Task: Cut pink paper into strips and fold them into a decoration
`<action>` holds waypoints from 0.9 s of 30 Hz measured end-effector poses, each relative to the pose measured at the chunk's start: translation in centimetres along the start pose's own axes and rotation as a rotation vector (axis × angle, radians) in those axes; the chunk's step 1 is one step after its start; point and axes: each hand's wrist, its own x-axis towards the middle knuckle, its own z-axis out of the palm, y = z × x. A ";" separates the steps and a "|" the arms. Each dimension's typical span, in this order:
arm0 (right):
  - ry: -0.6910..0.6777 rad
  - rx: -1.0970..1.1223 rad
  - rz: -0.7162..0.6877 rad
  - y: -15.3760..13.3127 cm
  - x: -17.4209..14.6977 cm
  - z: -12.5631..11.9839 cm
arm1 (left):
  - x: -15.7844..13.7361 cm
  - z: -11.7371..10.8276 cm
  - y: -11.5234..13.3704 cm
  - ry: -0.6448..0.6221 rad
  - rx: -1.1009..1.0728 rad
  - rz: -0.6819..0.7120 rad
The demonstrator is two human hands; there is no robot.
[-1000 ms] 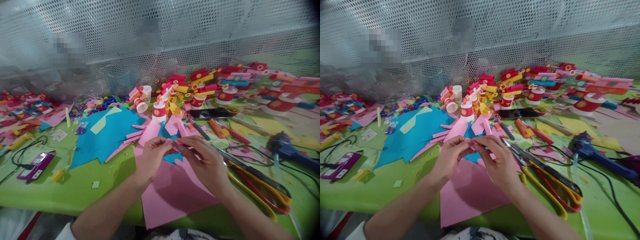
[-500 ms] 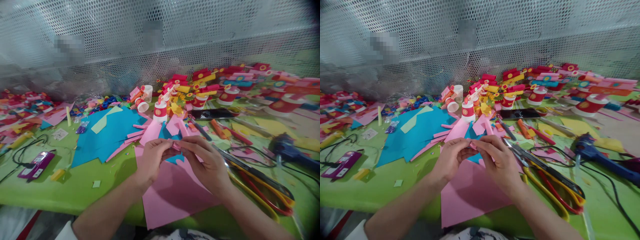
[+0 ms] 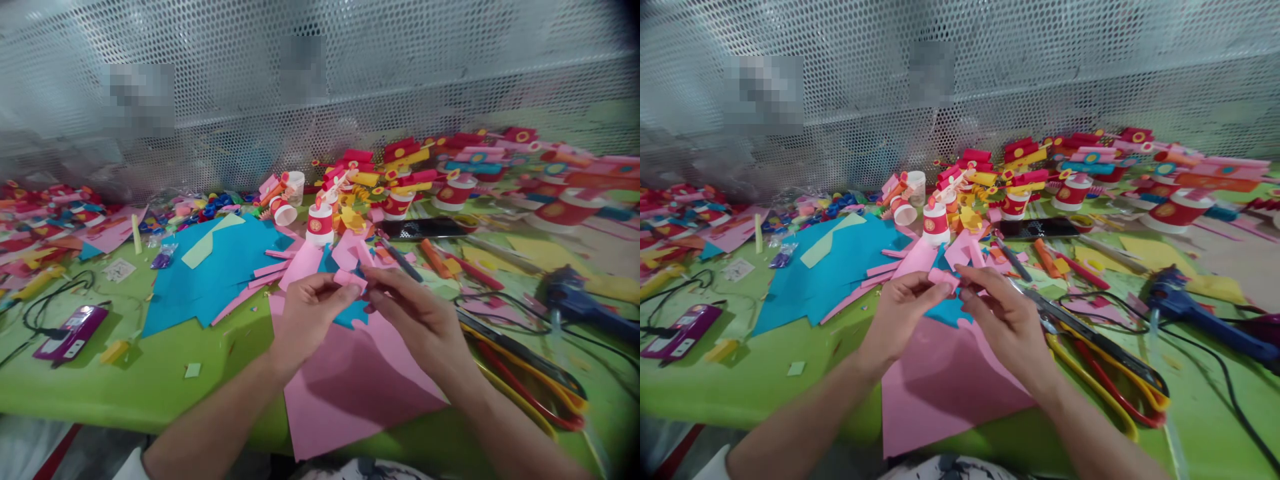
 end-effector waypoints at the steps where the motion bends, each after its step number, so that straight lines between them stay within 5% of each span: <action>1: 0.006 0.073 0.056 0.0 0.1 0.0 | 0.0 0.0 0.0 -0.005 0.002 0.013; 10: 0.020 0.147 0.183 0.1 0.7 0.0 | 0.2 -0.2 -0.8 -0.032 0.042 0.059; 27: 0.060 -0.042 0.100 -0.2 0.7 0.2 | 0.3 0.1 -0.9 -0.056 0.042 0.034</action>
